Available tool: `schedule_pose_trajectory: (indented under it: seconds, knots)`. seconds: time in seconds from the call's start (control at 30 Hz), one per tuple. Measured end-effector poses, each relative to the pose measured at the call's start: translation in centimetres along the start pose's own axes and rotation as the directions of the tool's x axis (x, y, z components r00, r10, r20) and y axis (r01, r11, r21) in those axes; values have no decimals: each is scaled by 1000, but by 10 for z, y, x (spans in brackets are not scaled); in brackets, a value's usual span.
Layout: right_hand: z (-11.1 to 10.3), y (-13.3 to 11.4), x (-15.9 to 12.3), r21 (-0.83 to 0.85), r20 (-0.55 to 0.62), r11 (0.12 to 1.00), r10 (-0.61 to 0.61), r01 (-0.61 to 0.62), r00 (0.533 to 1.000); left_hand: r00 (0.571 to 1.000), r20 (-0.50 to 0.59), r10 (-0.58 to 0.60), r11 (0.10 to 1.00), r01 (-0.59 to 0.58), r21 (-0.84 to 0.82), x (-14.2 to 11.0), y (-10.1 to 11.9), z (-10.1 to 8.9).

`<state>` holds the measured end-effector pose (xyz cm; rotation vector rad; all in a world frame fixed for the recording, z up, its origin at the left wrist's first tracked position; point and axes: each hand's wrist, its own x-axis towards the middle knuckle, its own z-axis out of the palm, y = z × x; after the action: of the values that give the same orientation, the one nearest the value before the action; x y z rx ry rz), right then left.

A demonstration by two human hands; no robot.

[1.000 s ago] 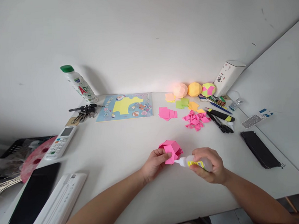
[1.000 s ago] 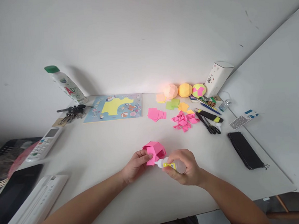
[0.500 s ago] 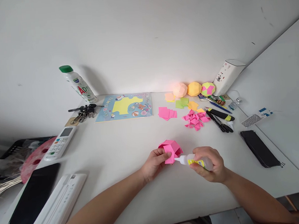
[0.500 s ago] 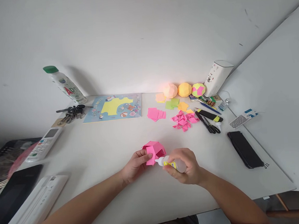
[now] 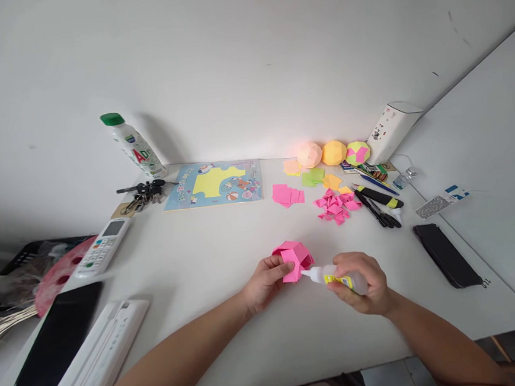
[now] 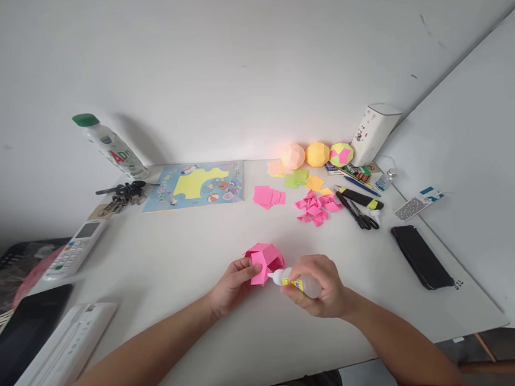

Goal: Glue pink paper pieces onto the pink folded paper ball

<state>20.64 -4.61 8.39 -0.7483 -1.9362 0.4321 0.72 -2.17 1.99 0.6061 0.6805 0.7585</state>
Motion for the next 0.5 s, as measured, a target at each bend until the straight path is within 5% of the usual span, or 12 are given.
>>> schedule_pose_trajectory:
  seconds: [0.5]
  knots:
    - [1, 0, -1, -20, -2, 1000, -2, 2, 1000, 1000, -7, 11, 999, -11, 33, 0, 1, 0]
